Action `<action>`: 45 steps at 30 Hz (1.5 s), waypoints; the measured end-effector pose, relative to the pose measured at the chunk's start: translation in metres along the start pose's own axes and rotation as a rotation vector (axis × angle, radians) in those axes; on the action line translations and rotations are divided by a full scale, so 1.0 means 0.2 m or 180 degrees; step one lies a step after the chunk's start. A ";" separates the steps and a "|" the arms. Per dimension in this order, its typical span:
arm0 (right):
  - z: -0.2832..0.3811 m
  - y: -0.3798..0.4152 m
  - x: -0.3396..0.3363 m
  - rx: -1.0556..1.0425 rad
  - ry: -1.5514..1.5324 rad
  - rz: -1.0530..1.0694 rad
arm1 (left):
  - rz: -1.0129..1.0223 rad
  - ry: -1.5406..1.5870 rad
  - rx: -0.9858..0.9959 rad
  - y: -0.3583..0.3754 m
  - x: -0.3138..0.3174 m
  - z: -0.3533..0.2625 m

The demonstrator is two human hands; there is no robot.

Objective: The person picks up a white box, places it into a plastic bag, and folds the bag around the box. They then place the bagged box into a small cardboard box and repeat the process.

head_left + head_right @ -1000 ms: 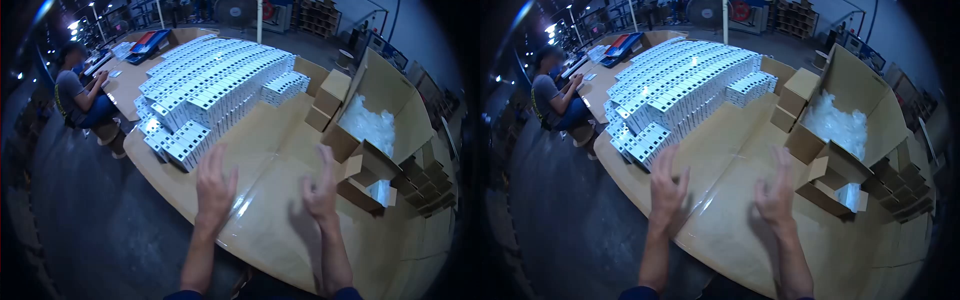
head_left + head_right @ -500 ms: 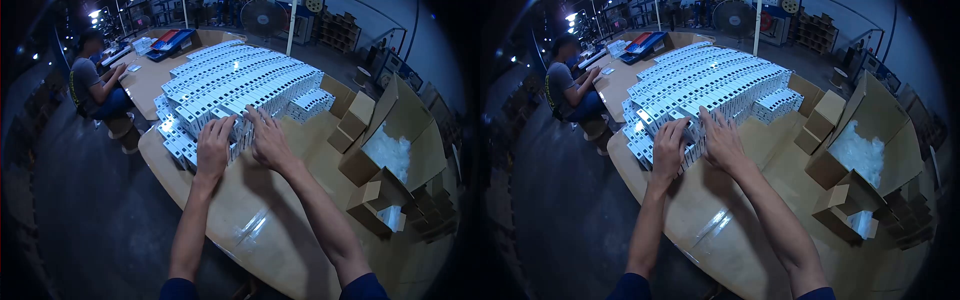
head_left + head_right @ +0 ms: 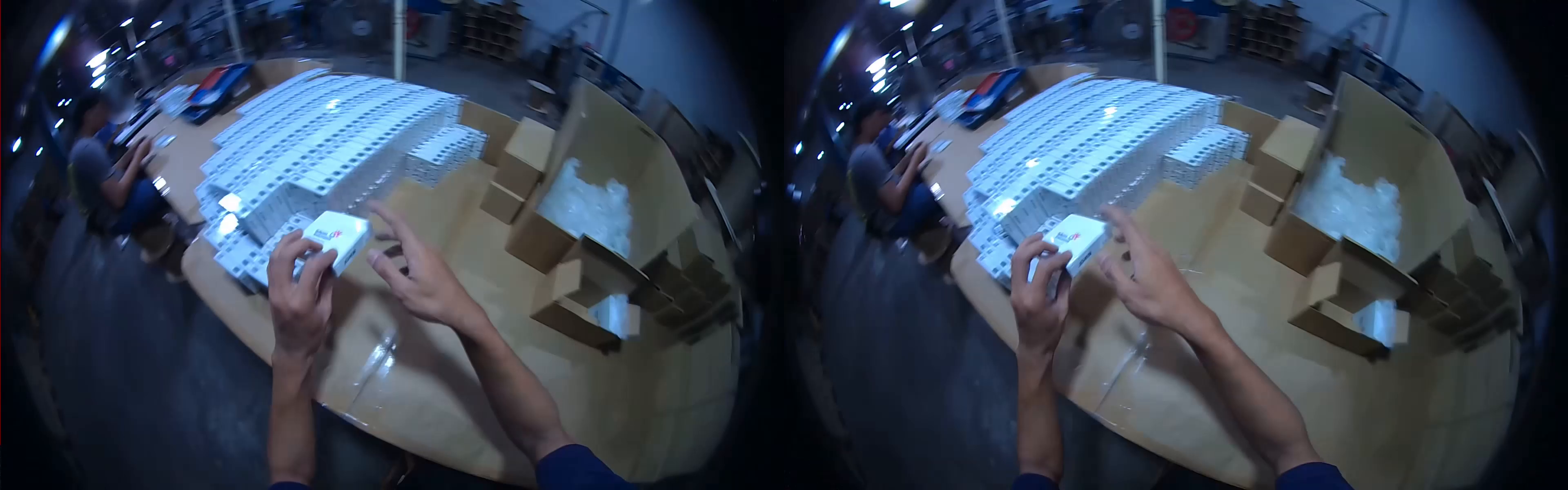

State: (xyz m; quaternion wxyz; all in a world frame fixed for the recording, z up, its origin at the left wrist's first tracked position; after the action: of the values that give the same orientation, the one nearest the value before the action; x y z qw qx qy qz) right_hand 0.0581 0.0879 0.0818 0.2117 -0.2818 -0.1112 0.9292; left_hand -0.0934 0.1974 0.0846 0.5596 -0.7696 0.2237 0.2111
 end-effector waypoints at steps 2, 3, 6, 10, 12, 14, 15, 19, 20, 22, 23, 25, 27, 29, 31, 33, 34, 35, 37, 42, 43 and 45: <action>0.01 0.21 -0.06 0.0985 -0.1756 0.0340 | 0.0017 0.0389 0.0255 0.01 0.08 -0.18; 0.01 0.30 -0.10 0.0691 -0.1885 0.0125 | 0.0056 0.0574 0.0405 0.02 0.11 -0.27; 0.00 0.55 -0.30 0.0716 -0.2179 -0.0452 | 0.0460 0.1139 0.0789 -0.02 0.26 -0.59; -0.10 0.87 -0.64 0.0679 -0.1836 -0.0963 | 0.1475 0.1997 0.1023 -0.20 0.42 -0.93; -0.07 1.01 -0.86 0.0894 -0.0966 -0.1004 | 0.1718 0.2229 0.1121 -0.32 0.58 -1.02; -0.06 1.11 -1.06 0.1011 -0.0450 -0.1187 | 0.1622 0.2100 0.1319 -0.49 0.76 -1.13; -0.06 1.14 -1.16 0.0991 -0.0189 -0.1350 | 0.1752 0.1995 0.1374 -0.59 0.86 -1.19; -0.06 1.17 -1.54 0.1251 0.0614 -0.1873 | 0.1964 0.1114 0.1965 -0.91 1.45 -1.31; -0.09 1.15 -1.61 0.1254 0.0846 -0.1937 | 0.2127 0.0920 0.2109 -0.96 1.62 -1.32; -0.14 1.13 -1.73 0.1260 0.1321 -0.2060 | 0.2600 0.0442 0.2357 -0.98 1.91 -1.32; -0.18 1.11 -1.77 0.1266 0.1377 -0.2033 | 0.2908 0.0149 0.2463 -0.98 2.05 -1.30; -0.26 1.08 -1.84 0.1291 0.1486 -0.1963 | 0.3213 -0.0071 0.2285 -1.00 2.14 -1.30; -0.39 1.04 -1.90 0.1139 0.1726 -0.1931 | 0.3199 0.0081 0.1755 -1.05 2.13 -1.32; -0.48 1.01 -1.95 0.1238 0.1985 -0.2029 | 0.2552 0.1033 0.1423 -1.08 2.00 -1.34; -0.54 0.97 -1.98 0.1735 0.1854 -0.2185 | 0.2289 0.1524 0.1246 -1.11 1.89 -1.37; -0.60 0.91 -1.98 0.1694 0.1966 -0.2238 | 0.2061 0.1938 0.1128 -1.09 1.83 -1.38; -0.61 0.88 -1.98 0.1693 0.1967 -0.2213 | 0.1972 0.2052 0.1010 -1.09 1.81 -1.39; -0.63 0.85 -1.98 0.1696 0.1963 -0.2188 | 0.1889 0.2163 0.0890 -1.08 1.79 -1.39; -0.63 0.83 -1.96 0.1610 0.1708 -0.2107 | 0.1651 0.2281 0.0758 -1.07 1.80 -1.38; -0.57 0.81 -1.91 0.1302 0.1496 -0.2054 | 0.1819 0.2594 -0.0041 -1.07 1.76 -1.36; -0.54 0.81 -1.90 0.1293 0.1745 -0.2153 | 0.1952 0.2871 -0.0254 -1.07 1.74 -1.36; -0.53 0.86 -1.91 0.1400 0.0961 -0.2375 | 0.1761 0.3168 -0.0185 -1.05 1.68 -1.33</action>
State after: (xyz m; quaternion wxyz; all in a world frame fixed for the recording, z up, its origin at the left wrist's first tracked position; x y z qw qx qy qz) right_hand 0.3495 -0.2296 0.1212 0.6005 -0.3030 0.0269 0.7395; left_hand 0.3218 -0.0351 0.1283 0.2892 -0.7042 0.6477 -0.0321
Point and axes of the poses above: each hand's wrist, its own y-axis away from the middle knuckle, its own x-axis out of the palm, z = x × y, the point moved 5 cm from there along -y, towards the middle knuckle, and after that the axes turned 8 degrees about z, right-handed, at the moved point
